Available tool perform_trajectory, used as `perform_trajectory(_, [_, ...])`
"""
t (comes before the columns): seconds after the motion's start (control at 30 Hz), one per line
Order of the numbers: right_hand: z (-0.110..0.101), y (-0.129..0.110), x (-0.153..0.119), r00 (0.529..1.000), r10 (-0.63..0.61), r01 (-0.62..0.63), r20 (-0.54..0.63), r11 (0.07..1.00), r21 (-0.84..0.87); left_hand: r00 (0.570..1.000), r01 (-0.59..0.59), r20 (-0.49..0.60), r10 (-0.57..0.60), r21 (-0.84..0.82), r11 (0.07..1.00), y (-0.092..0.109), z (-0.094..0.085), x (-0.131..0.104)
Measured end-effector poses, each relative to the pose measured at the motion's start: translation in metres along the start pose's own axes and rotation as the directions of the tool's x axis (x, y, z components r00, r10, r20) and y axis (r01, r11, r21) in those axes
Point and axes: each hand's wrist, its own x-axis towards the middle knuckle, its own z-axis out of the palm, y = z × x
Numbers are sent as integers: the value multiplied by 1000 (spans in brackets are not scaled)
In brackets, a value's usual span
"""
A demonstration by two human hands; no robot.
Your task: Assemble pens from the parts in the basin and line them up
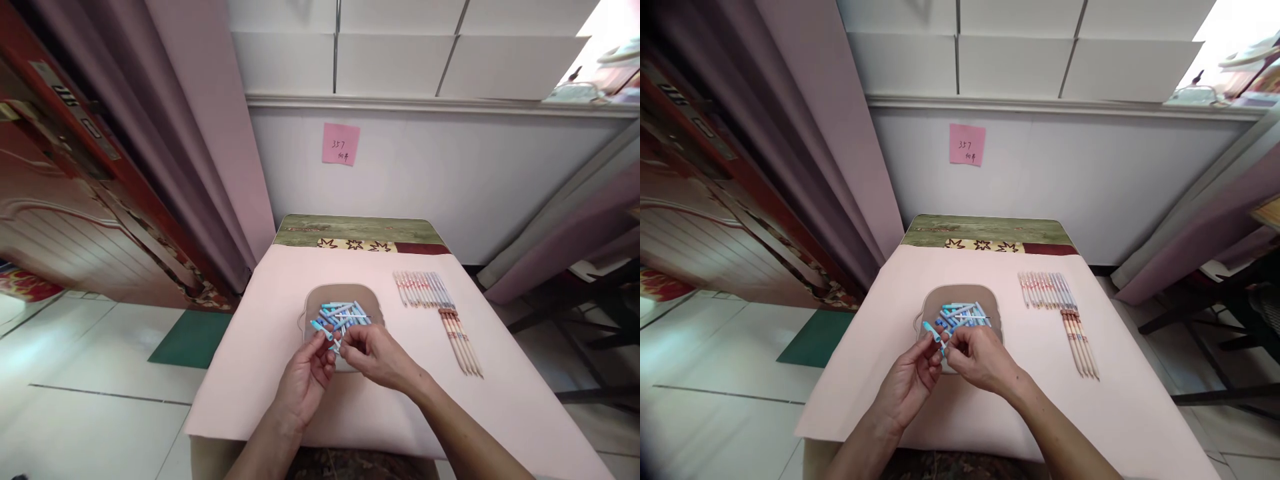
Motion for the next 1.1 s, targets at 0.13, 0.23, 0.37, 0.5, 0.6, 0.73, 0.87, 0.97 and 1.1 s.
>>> perform_trajectory(0.13, [0,14,4,992,94,-100,87,992,73,997,-73,32,70,71,995,-9,-1,-4])
perform_trajectory(0.23, [0,22,6,979,144,-162,144,979,123,995,-95,35,92,93,991,-12,0,-7])
perform_trajectory(0.37, [2,21,6,989,119,-127,91,988,88,998,-60,-7,61,76,995,-15,2,-8])
perform_trajectory(0.5, [3,12,1,999,37,-37,-13,999,-28,999,-39,-15,40,55,998,-16,1,-9])
perform_trajectory(0.6, [-5,9,-4,999,22,-25,-36,996,-88,998,-55,-23,55,19,998,-10,-3,-8])
perform_trajectory(0.73, [-15,18,0,993,46,-68,-105,974,-218,994,-96,-60,91,-88,991,8,-8,-5])
perform_trajectory(0.87, [-6,37,20,984,113,-164,-137,874,-458,992,-86,-109,67,-184,979,22,-7,-5])
perform_trajectory(0.97, [3,48,33,991,126,-129,-35,890,-437,993,-57,-113,33,-215,975,26,-7,-7])
perform_trajectory(1.1, [3,51,38,984,158,-180,-87,814,-552,994,-64,-101,42,-231,971,29,-12,-9])
